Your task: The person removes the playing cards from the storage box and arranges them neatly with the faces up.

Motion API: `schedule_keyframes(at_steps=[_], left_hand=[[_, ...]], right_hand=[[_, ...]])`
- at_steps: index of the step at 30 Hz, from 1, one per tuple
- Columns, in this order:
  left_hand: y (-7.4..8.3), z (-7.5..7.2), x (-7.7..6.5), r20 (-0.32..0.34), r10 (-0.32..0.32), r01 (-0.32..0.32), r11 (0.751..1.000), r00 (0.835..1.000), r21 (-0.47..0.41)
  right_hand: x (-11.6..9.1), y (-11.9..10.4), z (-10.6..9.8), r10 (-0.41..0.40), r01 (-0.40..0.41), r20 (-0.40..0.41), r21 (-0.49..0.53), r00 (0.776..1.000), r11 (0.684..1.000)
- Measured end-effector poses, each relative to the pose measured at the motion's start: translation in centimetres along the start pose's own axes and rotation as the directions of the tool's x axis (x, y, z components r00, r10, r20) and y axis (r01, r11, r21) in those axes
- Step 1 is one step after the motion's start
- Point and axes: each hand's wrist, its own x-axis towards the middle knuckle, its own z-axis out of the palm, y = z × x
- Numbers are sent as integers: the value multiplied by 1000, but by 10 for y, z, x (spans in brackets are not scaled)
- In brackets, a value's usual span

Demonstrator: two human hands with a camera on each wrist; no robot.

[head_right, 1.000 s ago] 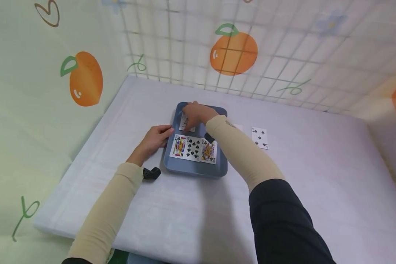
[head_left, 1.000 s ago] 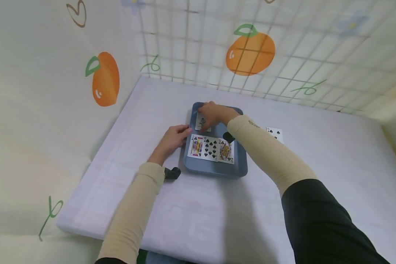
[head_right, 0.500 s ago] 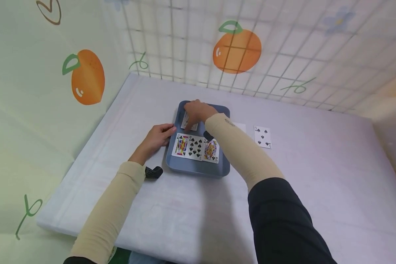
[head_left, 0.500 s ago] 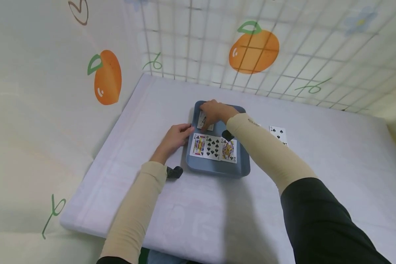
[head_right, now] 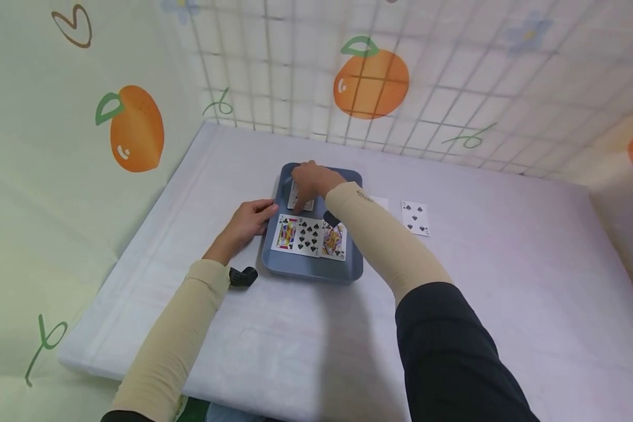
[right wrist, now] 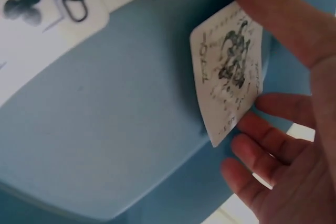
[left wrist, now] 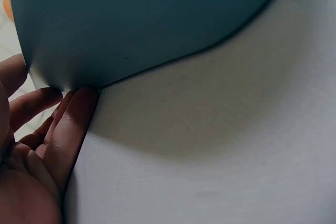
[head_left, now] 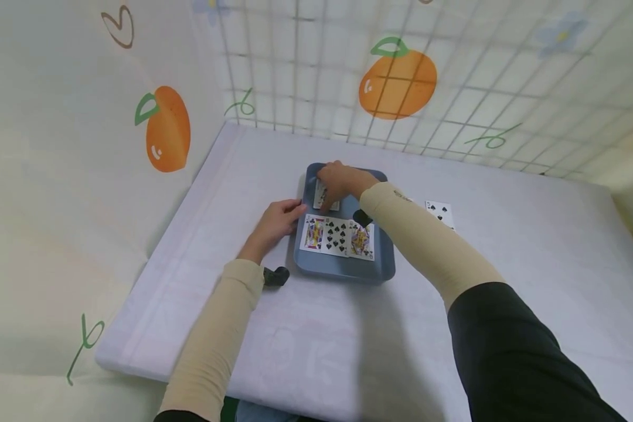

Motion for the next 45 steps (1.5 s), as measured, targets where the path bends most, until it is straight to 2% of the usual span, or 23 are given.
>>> schedule_keyframes(at_steps=[9, 15, 30, 40, 45], left_hand=[[4, 5, -4, -9, -12, 12, 1000, 1000, 5], [1, 6, -2, -11, -6, 6, 1000, 1000, -17], [5, 15, -8, -15, -50, 49, 998, 999, -46], [6, 19, -13, -20, -81, 80, 995, 997, -53], [7, 19, -13, -17, -69, 68, 997, 997, -48]], right_hand=[[-15, 11, -2, 3, -3, -13, -30, 1000, 1000], [-28, 21, -7, 22, -23, -25, -35, 999, 999], [-78, 48, -16, 70, -70, -60, 9, 996, 998], [-103, 72, -10, 95, -93, -78, 31, 992, 995], [-116, 84, -8, 100, -96, -93, 45, 991, 994]])
